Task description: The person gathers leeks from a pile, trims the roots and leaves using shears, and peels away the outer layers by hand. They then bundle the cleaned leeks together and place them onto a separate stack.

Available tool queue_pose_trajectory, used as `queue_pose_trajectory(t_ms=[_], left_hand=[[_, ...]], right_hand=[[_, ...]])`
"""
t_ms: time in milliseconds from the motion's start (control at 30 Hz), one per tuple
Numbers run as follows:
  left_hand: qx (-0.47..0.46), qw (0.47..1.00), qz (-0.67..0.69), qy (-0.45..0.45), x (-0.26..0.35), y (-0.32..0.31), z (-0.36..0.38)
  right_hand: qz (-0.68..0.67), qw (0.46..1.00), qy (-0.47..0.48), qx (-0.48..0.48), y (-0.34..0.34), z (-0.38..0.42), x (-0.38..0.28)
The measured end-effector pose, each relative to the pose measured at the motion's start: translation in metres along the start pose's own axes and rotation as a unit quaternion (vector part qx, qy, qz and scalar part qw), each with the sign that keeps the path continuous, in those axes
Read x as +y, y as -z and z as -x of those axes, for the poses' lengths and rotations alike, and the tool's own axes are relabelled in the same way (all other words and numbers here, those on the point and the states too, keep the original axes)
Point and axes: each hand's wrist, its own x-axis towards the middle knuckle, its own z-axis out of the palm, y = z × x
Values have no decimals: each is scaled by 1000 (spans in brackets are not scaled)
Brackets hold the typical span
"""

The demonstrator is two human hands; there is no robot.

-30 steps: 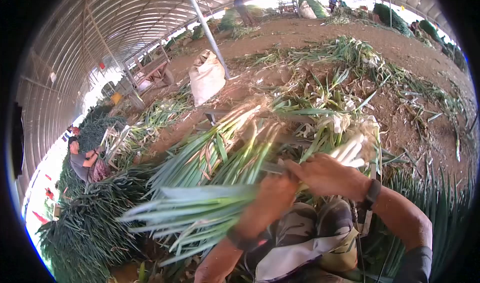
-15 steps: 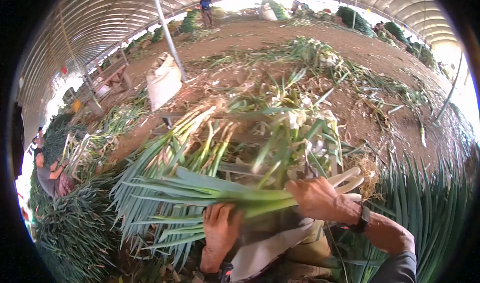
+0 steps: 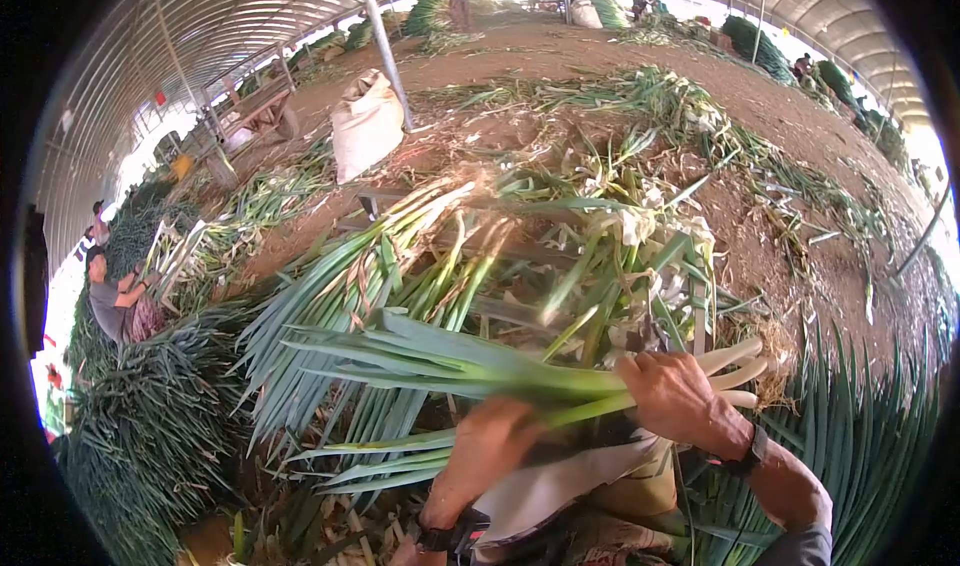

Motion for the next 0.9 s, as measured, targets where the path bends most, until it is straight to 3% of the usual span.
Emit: queue_pose_trajectory(t_ms=[133, 233, 367, 600, 700, 900], left_hand=[[33, 998, -38, -39, -9, -13, 7], [140, 988, -4, 67, -10, -19, 12], [112, 981, 9, 159, -15, -19, 14], [159, 981, -89, 64, -14, -22, 5], [131, 977, -163, 47, -14, -26, 1], [120, 979, -160, 21, -10, -25, -12]], right_hand=[[-34, 999, -30, -30, 5, -3, 0], [-42, 998, -29, -42, 12, -8, -3], [-35, 998, -3, -49, 10, -7, -1], [2, 995, 31, -97, 14, -9, -3], [5, 993, 29, -113, 16, -11, -6], [26, 991, -3, -135, 15, -10, -10]])
